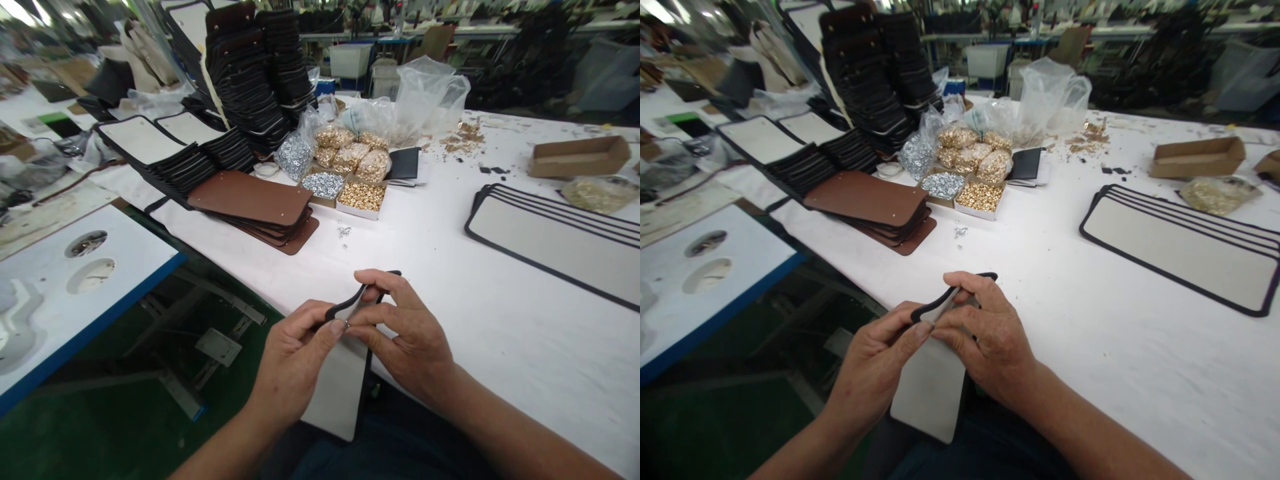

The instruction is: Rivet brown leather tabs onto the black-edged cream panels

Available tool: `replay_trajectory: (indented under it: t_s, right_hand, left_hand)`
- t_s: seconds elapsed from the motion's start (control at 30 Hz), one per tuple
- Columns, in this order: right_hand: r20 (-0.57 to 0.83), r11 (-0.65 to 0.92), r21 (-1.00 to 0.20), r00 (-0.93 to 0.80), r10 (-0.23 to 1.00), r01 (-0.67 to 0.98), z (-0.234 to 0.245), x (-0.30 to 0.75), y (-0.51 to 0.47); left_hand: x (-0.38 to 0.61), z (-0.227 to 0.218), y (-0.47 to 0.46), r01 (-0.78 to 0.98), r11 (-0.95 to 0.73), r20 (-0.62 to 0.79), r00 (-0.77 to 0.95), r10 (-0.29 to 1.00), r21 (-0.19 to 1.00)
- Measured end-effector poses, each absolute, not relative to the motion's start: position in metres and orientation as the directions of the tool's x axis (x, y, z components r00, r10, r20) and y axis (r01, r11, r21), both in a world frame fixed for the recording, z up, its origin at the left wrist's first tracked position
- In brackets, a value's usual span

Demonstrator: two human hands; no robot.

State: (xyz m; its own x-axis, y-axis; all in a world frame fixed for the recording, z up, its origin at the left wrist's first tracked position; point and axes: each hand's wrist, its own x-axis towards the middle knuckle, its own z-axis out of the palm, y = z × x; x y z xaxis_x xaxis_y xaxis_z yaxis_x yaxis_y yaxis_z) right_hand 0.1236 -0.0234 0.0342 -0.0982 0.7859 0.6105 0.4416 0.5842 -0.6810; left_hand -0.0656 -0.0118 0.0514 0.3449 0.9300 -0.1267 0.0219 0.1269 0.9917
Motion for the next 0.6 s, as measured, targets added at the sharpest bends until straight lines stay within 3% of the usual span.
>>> replay_trajectory:
  t_s: [0.37,0.6]
  right_hand:
    - [0.588,0.583,-0.699,-0.131,0.798,0.415,0.0346,0.1311,-0.0239]
    - [0.595,0.582,-0.671,-0.133,0.792,0.460,0.0353,0.1281,-0.0230]
  left_hand:
    - [-0.0635,0.0476,-0.0107,-0.037,0.188,-0.161,0.375,0.913,0.981]
    - [-0.0624,0.0527,-0.0116,0.084,0.056,-0.082,0.342,0.936,0.995]
